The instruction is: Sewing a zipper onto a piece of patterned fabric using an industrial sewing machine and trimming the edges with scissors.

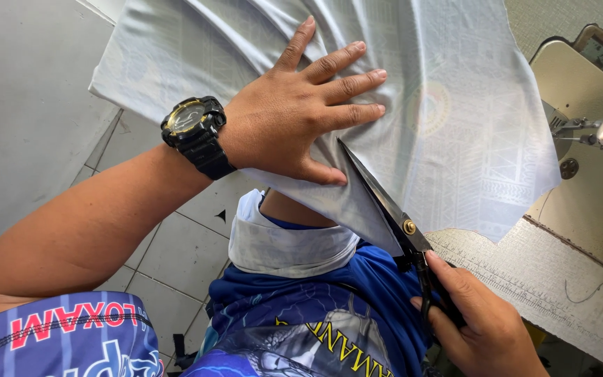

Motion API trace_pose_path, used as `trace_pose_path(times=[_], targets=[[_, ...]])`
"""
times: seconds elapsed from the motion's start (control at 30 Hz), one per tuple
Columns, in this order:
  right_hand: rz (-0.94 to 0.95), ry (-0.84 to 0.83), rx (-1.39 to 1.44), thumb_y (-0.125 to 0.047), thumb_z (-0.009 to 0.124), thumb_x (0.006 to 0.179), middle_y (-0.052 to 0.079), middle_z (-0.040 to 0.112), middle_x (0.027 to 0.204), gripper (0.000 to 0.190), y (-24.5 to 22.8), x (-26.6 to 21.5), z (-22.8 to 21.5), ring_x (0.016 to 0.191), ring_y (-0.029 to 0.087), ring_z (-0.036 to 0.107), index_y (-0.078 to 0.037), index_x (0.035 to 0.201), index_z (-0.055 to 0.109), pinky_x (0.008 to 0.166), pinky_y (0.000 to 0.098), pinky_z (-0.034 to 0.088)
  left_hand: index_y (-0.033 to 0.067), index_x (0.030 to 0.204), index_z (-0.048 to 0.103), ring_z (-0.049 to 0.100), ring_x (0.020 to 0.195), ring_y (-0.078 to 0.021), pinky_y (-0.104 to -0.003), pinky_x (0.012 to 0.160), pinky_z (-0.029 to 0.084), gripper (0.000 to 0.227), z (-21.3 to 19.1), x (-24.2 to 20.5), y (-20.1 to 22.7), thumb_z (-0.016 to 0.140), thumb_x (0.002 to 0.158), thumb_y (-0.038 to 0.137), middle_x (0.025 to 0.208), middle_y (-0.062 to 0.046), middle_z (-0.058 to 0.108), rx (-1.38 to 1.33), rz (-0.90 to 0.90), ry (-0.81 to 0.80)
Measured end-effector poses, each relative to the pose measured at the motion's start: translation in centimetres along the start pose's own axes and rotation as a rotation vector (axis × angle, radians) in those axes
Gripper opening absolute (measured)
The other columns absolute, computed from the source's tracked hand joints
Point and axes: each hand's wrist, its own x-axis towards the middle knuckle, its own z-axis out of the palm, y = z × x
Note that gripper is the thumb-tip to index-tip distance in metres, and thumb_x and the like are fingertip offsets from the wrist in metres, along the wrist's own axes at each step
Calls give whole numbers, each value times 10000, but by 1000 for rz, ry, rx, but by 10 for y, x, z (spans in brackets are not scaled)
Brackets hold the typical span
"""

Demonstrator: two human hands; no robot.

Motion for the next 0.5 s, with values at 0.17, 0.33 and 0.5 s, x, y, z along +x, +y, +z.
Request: trace_pose_path(times=[0.17, 0.33, 0.5], targets=[[189, -24, -45, -301, 756, 769, -67, 778, 1212, 698, 16, -39, -25, 1024, 29, 763, -224, 1445, 601, 881, 208, 530, 177, 1521, 568, 304, 1516, -411, -739, 1154, 61, 924, 7, 11, 15, 680, 835, 786, 1613, -132, 465, 17, -45, -19], [954, -177, 377, 63, 631, 825, 181, 603, 1049, 797, 106, -123, -53, 869, 350, 619, -206, 1551, 439, 854, 435, 470, 169, 1494, 577, 294, 1518, -413, -760, 1153, 59, 923, 25, 26, 48, 701, 821, 788, 1604, -138, 474, 25, -90, 25], [1204, 406, 311, 148, 594, 893, 244, 633, 1333, 781, 26, -95, -49, 1182, 372, 628, -76, 1618, 411, 1081, 454, 445, 164, 1482, 585, 266, 1532, -402, -727, 1178, 24, 888, 37, 47, 80, 653, 843, 777, 1618, -150, 448, -17, -120, 13]])
